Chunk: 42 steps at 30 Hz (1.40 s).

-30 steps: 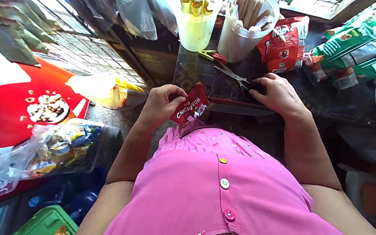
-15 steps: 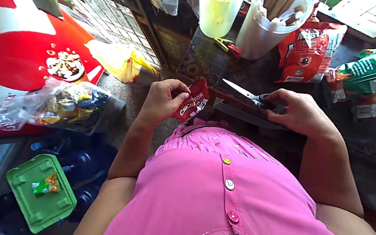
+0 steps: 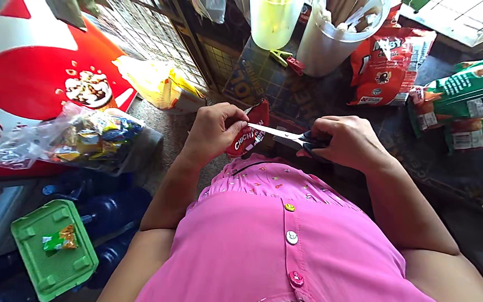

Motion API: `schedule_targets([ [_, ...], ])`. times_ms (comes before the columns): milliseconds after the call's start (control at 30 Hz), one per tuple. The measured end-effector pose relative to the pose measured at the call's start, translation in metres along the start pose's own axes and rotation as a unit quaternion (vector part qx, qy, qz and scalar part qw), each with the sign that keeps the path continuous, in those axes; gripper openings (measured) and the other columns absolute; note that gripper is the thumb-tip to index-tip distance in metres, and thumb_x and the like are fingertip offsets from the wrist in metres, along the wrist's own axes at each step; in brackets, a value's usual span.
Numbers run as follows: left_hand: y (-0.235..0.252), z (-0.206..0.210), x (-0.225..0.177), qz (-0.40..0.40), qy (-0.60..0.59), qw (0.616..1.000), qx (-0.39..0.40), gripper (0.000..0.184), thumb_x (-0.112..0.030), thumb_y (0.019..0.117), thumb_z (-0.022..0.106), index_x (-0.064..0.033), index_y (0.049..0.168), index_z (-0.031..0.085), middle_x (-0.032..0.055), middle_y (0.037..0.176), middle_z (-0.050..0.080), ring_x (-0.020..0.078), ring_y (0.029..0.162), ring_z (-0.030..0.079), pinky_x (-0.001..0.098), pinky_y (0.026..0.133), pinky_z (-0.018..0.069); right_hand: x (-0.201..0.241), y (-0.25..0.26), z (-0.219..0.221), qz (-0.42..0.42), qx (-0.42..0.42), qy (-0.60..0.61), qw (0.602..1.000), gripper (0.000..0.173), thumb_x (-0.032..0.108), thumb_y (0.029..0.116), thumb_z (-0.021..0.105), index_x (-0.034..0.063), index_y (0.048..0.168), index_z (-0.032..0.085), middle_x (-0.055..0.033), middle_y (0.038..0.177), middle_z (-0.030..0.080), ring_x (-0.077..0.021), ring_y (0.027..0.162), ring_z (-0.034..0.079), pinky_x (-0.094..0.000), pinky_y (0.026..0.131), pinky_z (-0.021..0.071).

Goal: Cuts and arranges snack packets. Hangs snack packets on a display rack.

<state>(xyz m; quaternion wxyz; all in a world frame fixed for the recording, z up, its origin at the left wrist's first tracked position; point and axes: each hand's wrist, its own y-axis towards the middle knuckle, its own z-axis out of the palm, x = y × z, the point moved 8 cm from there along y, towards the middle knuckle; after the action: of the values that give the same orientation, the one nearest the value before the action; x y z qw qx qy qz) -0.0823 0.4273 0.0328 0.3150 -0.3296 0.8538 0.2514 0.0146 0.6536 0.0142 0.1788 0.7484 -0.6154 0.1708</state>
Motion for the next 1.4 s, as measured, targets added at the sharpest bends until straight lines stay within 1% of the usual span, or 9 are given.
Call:
schedule_targets([
  [367, 0.002, -0.002, -0.001, 0.018, 0.009, 1.0, 0.006, 0.008, -0.007, 0.0932, 0.07, -0.0034, 0.098, 0.076, 0.0078, 0.091, 0.071, 0.0083, 0.085, 0.068, 0.0216, 0.08, 0.0551, 0.003, 0.007, -0.003, -0.005, 0.004, -0.025, 1.0, 0.03, 0.033, 0.0749, 0.084, 0.0103, 0.079, 0.064, -0.0058, 0.071, 0.063, -0.0272, 0.062, 0.062, -0.0501, 0.05, 0.042],
  [467, 0.002, -0.003, -0.001, 0.031, 0.016, 0.999, 0.005, 0.009, -0.007, 0.0932, 0.069, -0.0033, 0.097, 0.076, 0.0082, 0.09, 0.071, 0.0091, 0.084, 0.068, 0.0221, 0.08, 0.0548, 0.005, 0.01, -0.003, -0.015, 0.006, -0.03, 0.999, 0.028, 0.03, 0.075, 0.084, 0.0096, 0.079, 0.064, -0.0063, 0.071, 0.063, -0.028, 0.062, 0.063, -0.0507, 0.05, 0.0425],
  [567, 0.0, -0.003, 0.001, 0.041, 0.018, 0.999, 0.018, 0.01, -0.006, 0.0941, 0.068, -0.0031, 0.098, 0.076, 0.0084, 0.09, 0.071, 0.0106, 0.085, 0.068, 0.0235, 0.081, 0.0549, 0.009, 0.013, -0.005, -0.034, 0.002, -0.044, 0.998, 0.029, 0.031, 0.0762, 0.082, 0.0092, 0.077, 0.063, -0.0065, 0.069, 0.062, -0.028, 0.059, 0.061, -0.0494, 0.049, 0.0405],
  [700, -0.002, -0.002, 0.001, 0.049, 0.021, 0.998, 0.023, 0.011, -0.004, 0.0947, 0.065, -0.0023, 0.099, 0.076, 0.01, 0.09, 0.069, 0.0152, 0.085, 0.067, 0.0284, 0.081, 0.0551, 0.019, 0.017, -0.01, -0.063, -0.006, -0.075, 0.995, 0.026, 0.023, 0.0753, 0.081, 0.007, 0.075, 0.06, -0.0096, 0.067, 0.06, -0.0314, 0.056, 0.06, -0.0502, 0.046, 0.0384],
  [833, -0.004, -0.004, -0.002, 0.049, 0.027, 0.998, 0.021, 0.011, -0.003, 0.0956, 0.064, -0.0028, 0.099, 0.075, 0.0091, 0.09, 0.068, 0.0139, 0.086, 0.066, 0.0262, 0.081, 0.0539, 0.027, 0.018, -0.013, -0.088, -0.013, -0.091, 0.992, 0.026, 0.016, 0.0726, 0.081, 0.0063, 0.074, 0.057, -0.0103, 0.065, 0.058, -0.0318, 0.053, 0.059, -0.0492, 0.045, 0.037],
  [967, -0.006, -0.005, -0.004, 0.059, 0.024, 0.998, 0.01, 0.011, -0.003, 0.0952, 0.064, -0.001, 0.099, 0.075, 0.0105, 0.089, 0.068, 0.0147, 0.085, 0.066, 0.0258, 0.081, 0.0543, 0.029, 0.017, -0.013, -0.098, -0.01, -0.1, 0.99, 0.025, 0.011, 0.0701, 0.081, 0.0061, 0.074, 0.057, -0.0108, 0.065, 0.059, -0.0327, 0.054, 0.059, -0.0499, 0.046, 0.0376],
  [1167, -0.011, -0.006, -0.006, 0.056, 0.025, 0.998, -0.008, 0.01, -0.004, 0.0956, 0.065, -0.0011, 0.1, 0.074, 0.0099, 0.092, 0.069, 0.0123, 0.088, 0.067, 0.0233, 0.083, 0.0538, 0.029, 0.012, -0.01, -0.106, -0.013, -0.075, 0.991, 0.024, 0.013, 0.0687, 0.08, 0.0074, 0.073, 0.057, -0.0084, 0.064, 0.058, -0.0298, 0.054, 0.059, -0.0482, 0.046, 0.0369],
  [1300, -0.013, -0.005, -0.008, 0.051, 0.022, 0.998, -0.014, 0.011, -0.004, 0.0959, 0.065, -0.0012, 0.101, 0.075, 0.0098, 0.094, 0.07, 0.011, 0.088, 0.067, 0.0222, 0.084, 0.0538, 0.022, 0.009, -0.005, -0.081, -0.007, -0.06, 0.995, 0.023, 0.017, 0.0724, 0.079, 0.008, 0.074, 0.058, -0.008, 0.066, 0.059, -0.0296, 0.057, 0.06, -0.0494, 0.047, 0.0386],
  [1400, -0.014, -0.006, -0.011, 0.053, 0.019, 0.998, -0.016, 0.011, -0.004, 0.0955, 0.066, -0.0012, 0.1, 0.075, 0.0094, 0.092, 0.069, 0.0108, 0.087, 0.066, 0.0222, 0.083, 0.0532, 0.021, 0.006, -0.004, -0.069, -0.009, -0.057, 0.996, 0.025, 0.023, 0.0744, 0.078, 0.0083, 0.073, 0.058, -0.008, 0.065, 0.059, -0.0299, 0.057, 0.06, -0.0497, 0.047, 0.0383],
])
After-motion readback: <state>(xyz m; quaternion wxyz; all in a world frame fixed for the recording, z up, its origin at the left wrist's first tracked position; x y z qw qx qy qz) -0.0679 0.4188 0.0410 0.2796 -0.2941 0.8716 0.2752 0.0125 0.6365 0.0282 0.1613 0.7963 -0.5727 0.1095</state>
